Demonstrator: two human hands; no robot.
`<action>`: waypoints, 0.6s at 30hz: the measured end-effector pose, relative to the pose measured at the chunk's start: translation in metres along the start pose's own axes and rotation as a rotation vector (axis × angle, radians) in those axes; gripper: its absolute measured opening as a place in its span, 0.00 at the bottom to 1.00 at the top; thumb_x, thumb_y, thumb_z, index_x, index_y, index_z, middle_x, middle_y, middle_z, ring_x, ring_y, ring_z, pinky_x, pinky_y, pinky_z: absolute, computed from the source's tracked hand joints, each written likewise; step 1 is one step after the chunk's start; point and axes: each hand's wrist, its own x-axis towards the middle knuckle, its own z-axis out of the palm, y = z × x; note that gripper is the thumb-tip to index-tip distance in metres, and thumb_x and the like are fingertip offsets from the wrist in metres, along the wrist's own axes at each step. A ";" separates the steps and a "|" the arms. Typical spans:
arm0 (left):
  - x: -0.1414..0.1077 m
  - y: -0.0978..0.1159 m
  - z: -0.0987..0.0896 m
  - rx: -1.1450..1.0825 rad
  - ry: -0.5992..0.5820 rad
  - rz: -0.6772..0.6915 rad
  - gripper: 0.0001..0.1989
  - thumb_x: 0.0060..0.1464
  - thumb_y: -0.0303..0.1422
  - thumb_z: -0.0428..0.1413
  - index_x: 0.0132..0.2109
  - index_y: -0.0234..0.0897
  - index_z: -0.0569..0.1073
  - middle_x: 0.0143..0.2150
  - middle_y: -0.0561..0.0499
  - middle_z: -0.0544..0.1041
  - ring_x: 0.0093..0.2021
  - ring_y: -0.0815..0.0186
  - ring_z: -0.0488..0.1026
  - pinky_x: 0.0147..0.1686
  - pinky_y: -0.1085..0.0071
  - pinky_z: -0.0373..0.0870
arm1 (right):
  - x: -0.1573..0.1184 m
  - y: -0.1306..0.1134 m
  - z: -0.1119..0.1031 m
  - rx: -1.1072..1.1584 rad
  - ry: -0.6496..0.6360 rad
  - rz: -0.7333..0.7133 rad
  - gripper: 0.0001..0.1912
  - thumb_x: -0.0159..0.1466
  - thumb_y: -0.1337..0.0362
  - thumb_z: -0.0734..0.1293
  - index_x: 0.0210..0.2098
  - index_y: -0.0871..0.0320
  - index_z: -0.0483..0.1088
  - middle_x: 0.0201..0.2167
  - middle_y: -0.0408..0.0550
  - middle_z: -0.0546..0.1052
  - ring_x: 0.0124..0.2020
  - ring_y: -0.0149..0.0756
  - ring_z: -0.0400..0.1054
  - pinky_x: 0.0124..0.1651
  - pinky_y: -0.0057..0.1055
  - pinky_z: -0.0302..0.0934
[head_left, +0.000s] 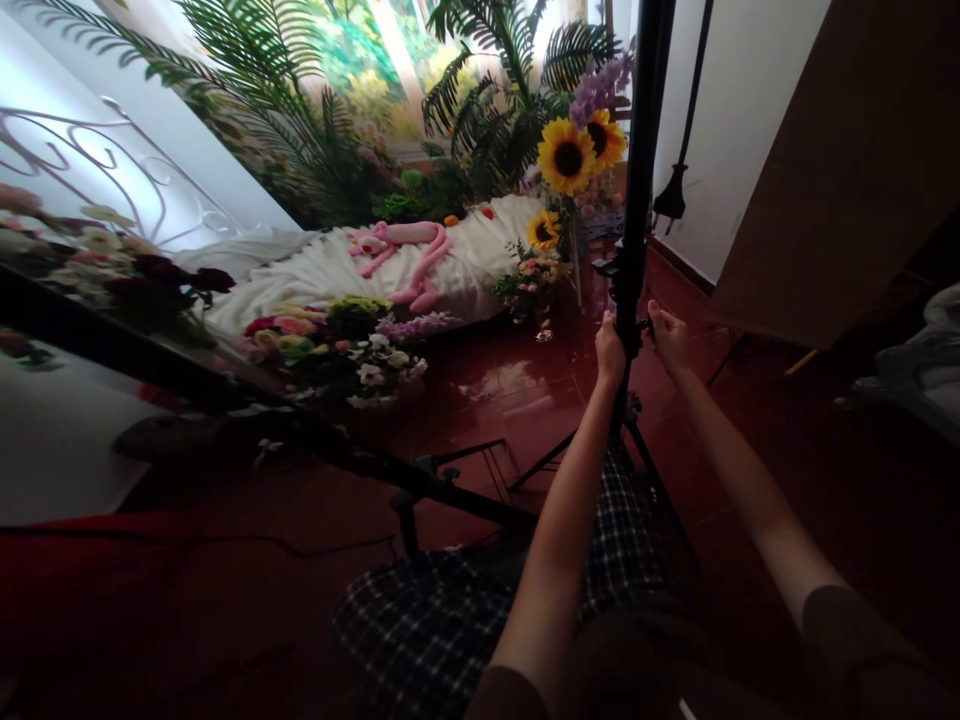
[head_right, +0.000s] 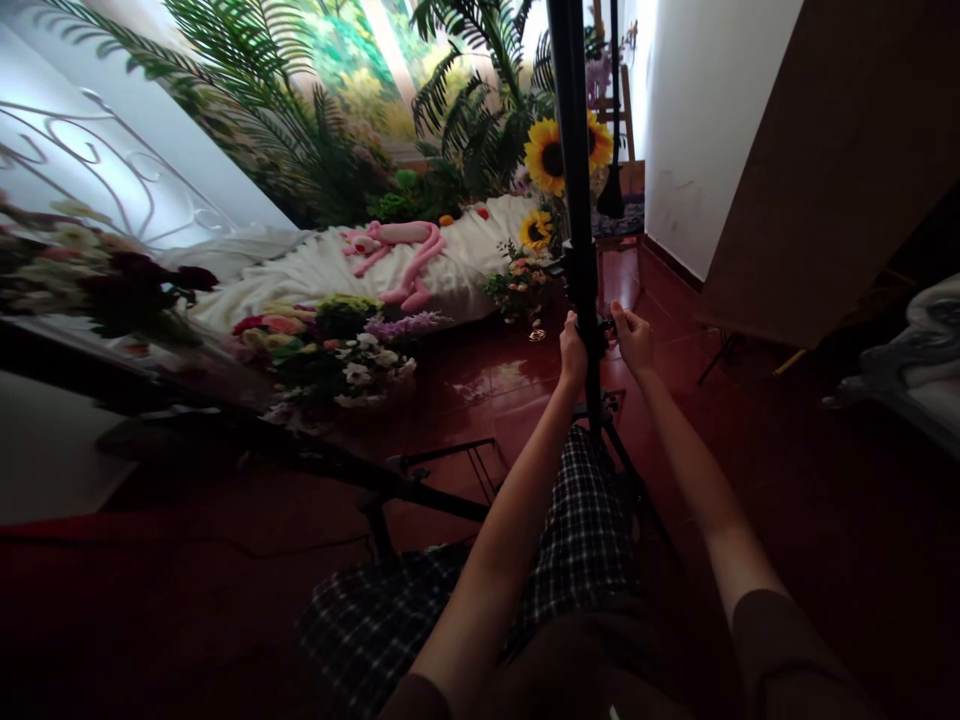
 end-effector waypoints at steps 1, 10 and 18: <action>0.000 -0.001 -0.001 0.001 -0.006 0.004 0.28 0.66 0.51 0.41 0.26 0.36 0.67 0.18 0.55 0.66 0.17 0.73 0.62 0.20 0.75 0.61 | 0.000 0.001 0.001 0.031 0.001 0.019 0.33 0.59 0.32 0.63 0.18 0.56 0.62 0.15 0.39 0.63 0.17 0.25 0.58 0.22 0.24 0.52; -0.015 -0.022 -0.015 0.110 -0.012 0.106 0.27 0.66 0.51 0.41 0.37 0.36 0.74 0.32 0.49 0.77 0.32 0.68 0.73 0.34 0.73 0.69 | 0.005 0.011 0.022 0.154 0.178 0.109 0.31 0.63 0.40 0.64 0.15 0.55 0.54 0.13 0.36 0.56 0.14 0.22 0.51 0.18 0.23 0.47; -0.087 -0.033 -0.122 0.381 -0.059 0.062 0.23 0.61 0.49 0.50 0.41 0.35 0.79 0.39 0.44 0.82 0.35 0.65 0.79 0.41 0.68 0.75 | 0.006 0.007 0.030 0.266 0.221 0.253 0.30 0.64 0.45 0.66 0.16 0.54 0.52 0.11 0.34 0.54 0.13 0.22 0.49 0.17 0.23 0.44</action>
